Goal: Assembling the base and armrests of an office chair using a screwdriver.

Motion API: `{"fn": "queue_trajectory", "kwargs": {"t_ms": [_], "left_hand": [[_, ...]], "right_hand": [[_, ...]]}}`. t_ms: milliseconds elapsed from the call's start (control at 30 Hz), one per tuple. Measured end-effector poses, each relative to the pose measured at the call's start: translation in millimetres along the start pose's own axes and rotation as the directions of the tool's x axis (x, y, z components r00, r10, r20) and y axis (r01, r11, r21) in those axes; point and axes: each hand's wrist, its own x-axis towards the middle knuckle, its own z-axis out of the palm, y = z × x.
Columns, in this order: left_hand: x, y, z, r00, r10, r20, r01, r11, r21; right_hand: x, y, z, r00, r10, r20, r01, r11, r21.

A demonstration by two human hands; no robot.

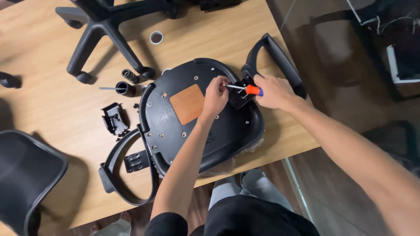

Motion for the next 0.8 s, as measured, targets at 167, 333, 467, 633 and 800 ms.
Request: {"fn": "queue_trajectory", "kwargs": {"t_ms": [167,333,467,633,800], "left_hand": [[5,-33,46,0.994,0.088,0.069,-0.086,0.996,-0.037],[10,-50,60,0.991,-0.070,0.116,0.063,0.996,0.061],[7,-27,51,0.945,-0.304,0.118,0.293,0.951,0.100],[2,-29,53,0.946,-0.312,0.094,0.310,0.950,0.031],[-7,-60,46,0.841,-0.326,0.431,0.469,0.838,-0.281]], "right_hand": [[-3,25,12,0.983,-0.063,-0.175,0.072,0.996,0.049],[10,39,31,0.979,-0.066,-0.191,0.101,0.979,0.178],[20,35,34,0.993,-0.052,-0.108,0.067,0.987,0.144],[18,32,27,0.991,-0.094,-0.095,0.108,0.982,0.153],[3,16,-2,0.990,-0.134,-0.046,0.140,0.970,0.199]]}}
